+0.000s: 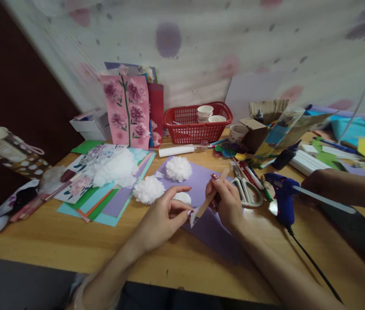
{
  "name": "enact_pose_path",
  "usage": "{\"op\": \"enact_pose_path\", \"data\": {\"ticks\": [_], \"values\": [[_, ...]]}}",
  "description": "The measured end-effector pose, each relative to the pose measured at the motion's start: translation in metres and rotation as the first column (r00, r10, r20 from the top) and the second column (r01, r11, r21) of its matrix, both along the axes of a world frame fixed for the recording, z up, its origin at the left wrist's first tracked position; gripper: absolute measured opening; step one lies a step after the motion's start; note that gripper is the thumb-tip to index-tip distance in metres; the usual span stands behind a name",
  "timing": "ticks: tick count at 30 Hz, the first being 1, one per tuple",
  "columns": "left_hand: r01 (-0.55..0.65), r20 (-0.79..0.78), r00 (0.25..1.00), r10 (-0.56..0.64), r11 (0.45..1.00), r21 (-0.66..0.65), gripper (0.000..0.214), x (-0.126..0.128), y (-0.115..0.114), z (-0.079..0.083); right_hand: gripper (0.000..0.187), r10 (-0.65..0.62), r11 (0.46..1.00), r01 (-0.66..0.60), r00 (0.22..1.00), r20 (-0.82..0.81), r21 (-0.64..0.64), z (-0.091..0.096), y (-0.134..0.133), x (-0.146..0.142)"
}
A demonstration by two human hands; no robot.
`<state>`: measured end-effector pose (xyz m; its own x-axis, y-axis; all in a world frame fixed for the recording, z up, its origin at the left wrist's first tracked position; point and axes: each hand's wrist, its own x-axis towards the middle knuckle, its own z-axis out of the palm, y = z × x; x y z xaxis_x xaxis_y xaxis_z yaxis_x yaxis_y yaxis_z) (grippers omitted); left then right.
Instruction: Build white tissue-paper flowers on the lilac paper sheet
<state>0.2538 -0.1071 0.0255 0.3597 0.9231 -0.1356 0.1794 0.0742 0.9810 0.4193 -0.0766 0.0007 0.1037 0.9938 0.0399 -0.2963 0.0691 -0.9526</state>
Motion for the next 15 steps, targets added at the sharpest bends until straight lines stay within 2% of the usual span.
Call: {"op": "enact_pose_path", "data": {"ticks": [5, 12, 15], "values": [[-0.016, 0.027, 1.000, 0.017, 1.000, -0.027, 0.047, -0.0008, -0.0017, -0.0014, 0.043, -0.041, 0.999, 0.041, 0.999, -0.013, 0.010, -0.0001, 0.0007, 0.0006], [-0.021, -0.013, 1.000, 0.021, 1.000, 0.023, 0.041, -0.0040, -0.0039, -0.0014, 0.044, -0.082, 0.996, 0.082, 0.996, -0.022, 0.036, -0.0002, 0.0010, 0.0001], [-0.017, 0.017, 1.000, 0.018, 1.000, -0.017, 0.046, -0.0045, -0.0038, -0.0012, 0.045, -0.088, 0.996, 0.089, 0.996, -0.021, 0.033, -0.0011, 0.0011, 0.0001]]}}
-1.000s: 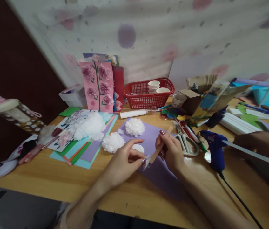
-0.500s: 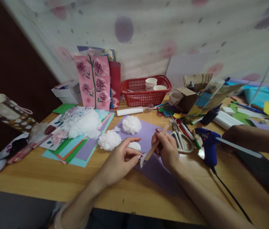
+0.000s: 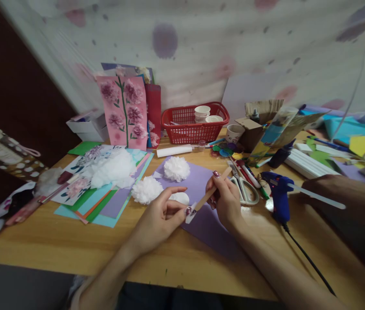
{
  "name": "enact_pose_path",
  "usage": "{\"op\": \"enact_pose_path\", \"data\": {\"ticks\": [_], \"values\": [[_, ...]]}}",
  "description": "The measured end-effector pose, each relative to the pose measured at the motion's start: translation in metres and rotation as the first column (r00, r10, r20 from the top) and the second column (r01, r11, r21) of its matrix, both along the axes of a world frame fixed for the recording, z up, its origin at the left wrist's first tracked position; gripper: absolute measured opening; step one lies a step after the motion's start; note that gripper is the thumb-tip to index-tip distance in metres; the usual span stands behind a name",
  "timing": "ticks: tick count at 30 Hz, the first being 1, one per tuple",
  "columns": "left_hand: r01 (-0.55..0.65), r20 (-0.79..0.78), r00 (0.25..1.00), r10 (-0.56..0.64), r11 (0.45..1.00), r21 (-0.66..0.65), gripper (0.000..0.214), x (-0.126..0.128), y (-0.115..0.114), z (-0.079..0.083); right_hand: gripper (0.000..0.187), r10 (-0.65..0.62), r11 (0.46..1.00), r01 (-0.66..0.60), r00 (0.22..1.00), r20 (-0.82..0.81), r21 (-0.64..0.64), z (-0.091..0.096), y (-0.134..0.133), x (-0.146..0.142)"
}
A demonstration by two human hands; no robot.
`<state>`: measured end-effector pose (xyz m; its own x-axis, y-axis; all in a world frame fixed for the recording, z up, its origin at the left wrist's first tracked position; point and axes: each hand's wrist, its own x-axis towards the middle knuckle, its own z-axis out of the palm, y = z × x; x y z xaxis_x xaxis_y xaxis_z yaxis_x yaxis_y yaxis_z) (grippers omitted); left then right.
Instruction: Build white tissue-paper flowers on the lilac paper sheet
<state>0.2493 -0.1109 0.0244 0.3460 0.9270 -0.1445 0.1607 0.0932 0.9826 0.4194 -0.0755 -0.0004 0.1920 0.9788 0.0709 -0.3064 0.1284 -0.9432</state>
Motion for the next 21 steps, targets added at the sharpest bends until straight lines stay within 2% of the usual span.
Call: {"op": "enact_pose_path", "data": {"ticks": [4, 14, 21], "values": [[-0.025, 0.051, 0.998, 0.028, 0.998, -0.051, 0.055, 0.0003, 0.0013, -0.0002, 0.046, -0.002, 1.000, 0.002, 1.000, -0.008, -0.001, -0.0010, 0.0004, 0.0003], [-0.030, 0.087, 0.995, 0.038, 0.996, -0.085, 0.060, -0.0026, 0.0037, -0.0012, 0.042, 0.021, 0.999, -0.026, 0.992, -0.127, -0.043, -0.0001, 0.0007, -0.0009], [-0.036, 0.113, 0.993, 0.041, 0.998, -0.042, 0.055, -0.0039, 0.0031, -0.0002, 0.038, -0.069, 0.996, 0.056, 0.977, -0.199, -0.070, 0.0007, 0.0077, 0.0049]]}}
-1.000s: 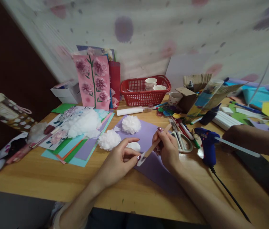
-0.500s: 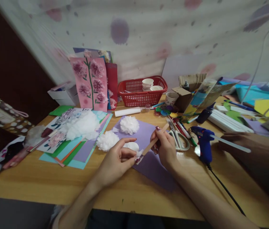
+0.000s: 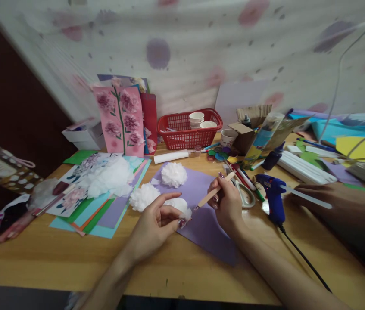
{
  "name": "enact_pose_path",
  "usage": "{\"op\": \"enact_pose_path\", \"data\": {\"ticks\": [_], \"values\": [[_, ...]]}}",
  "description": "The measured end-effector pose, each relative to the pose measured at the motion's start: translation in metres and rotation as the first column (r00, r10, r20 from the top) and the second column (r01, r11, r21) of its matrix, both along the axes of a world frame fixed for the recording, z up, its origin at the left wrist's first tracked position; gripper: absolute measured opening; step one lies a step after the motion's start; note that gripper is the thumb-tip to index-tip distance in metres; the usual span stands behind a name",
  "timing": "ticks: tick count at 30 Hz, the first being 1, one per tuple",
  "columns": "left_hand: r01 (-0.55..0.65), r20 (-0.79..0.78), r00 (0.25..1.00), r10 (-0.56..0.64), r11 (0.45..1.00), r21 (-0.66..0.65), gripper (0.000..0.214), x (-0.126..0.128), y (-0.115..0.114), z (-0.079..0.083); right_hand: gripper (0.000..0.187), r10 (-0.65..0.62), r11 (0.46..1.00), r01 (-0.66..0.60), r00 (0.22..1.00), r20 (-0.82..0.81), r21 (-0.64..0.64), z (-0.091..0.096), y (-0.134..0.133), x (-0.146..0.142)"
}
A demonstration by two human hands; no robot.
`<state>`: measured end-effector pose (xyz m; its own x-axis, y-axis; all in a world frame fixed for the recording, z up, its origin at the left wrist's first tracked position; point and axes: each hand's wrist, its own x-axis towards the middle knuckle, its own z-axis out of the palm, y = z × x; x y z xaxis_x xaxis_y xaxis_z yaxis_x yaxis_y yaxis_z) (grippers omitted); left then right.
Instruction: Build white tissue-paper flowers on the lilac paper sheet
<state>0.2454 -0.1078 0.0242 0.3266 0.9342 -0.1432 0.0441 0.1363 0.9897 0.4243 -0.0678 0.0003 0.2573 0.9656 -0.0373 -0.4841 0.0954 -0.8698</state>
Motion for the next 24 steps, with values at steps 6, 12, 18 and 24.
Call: {"op": "enact_pose_path", "data": {"ticks": [6, 12, 18, 24], "values": [[0.043, 0.028, 0.999, -0.043, 0.999, -0.023, 0.052, 0.0033, -0.0008, -0.0017, 0.038, 0.049, 0.999, -0.049, 0.999, -0.006, -0.015, -0.0052, -0.0015, -0.0028], [0.018, 0.022, 1.000, -0.017, 0.998, -0.052, 0.050, 0.0091, 0.0003, -0.0033, 0.038, 0.103, 0.995, -0.103, 0.995, -0.003, -0.001, -0.0025, -0.0041, -0.0034], [0.038, 0.016, 0.999, -0.038, 0.999, -0.029, 0.047, 0.0084, 0.0012, -0.0017, 0.036, 0.092, 0.996, -0.092, 0.996, -0.005, 0.002, -0.0026, -0.0036, -0.0033], [0.072, 0.007, 0.997, -0.072, 0.997, 0.023, 0.042, 0.0062, -0.0002, 0.0038, 0.035, 0.076, 0.997, -0.076, 0.997, -0.006, 0.009, -0.0034, -0.0036, -0.0035]]}}
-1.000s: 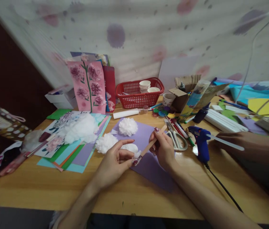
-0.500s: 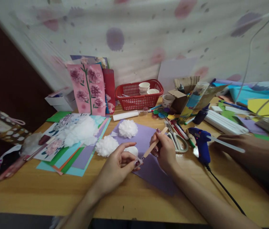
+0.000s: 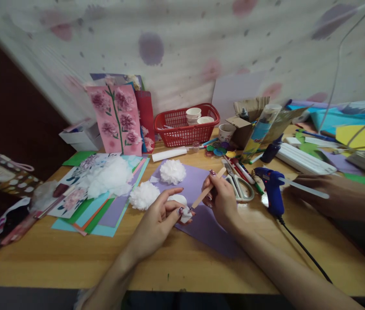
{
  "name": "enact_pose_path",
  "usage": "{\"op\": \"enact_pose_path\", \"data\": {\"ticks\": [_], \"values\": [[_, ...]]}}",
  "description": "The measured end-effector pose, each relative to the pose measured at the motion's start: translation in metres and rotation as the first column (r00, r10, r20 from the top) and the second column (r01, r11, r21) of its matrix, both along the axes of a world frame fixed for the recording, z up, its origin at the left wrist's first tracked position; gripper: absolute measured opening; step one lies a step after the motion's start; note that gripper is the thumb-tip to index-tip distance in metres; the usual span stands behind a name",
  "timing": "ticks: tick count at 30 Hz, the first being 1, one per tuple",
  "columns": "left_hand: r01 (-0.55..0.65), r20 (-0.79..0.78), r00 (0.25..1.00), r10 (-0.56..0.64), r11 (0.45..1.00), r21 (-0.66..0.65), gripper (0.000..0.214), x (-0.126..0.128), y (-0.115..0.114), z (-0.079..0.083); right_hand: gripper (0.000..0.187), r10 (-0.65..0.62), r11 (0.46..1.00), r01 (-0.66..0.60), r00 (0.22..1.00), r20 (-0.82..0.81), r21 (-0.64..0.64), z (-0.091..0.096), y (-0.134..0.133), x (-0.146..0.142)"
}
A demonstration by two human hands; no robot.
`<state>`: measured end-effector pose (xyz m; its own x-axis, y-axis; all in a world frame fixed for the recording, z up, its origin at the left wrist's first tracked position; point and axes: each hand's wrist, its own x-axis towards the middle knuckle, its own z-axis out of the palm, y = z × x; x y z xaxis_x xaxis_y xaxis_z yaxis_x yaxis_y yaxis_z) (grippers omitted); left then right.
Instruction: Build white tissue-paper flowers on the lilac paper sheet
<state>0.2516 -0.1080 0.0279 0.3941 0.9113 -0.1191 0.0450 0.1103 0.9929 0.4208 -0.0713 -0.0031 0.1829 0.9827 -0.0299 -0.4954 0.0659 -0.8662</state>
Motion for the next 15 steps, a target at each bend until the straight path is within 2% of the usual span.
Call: {"op": "enact_pose_path", "data": {"ticks": [10, 15], "values": [[-0.025, 0.030, 0.999, 0.026, 0.999, -0.044, 0.048, 0.0000, -0.0020, -0.0007, 0.041, -0.014, 1.000, 0.014, 1.000, 0.015, 0.022, -0.0002, -0.0005, -0.0017], [-0.064, 0.021, 0.998, 0.064, 0.998, 0.011, 0.048, 0.0007, -0.0024, -0.0040, 0.043, -0.007, 0.999, 0.006, 1.000, 0.028, 0.035, -0.0002, -0.0015, -0.0018]]}}
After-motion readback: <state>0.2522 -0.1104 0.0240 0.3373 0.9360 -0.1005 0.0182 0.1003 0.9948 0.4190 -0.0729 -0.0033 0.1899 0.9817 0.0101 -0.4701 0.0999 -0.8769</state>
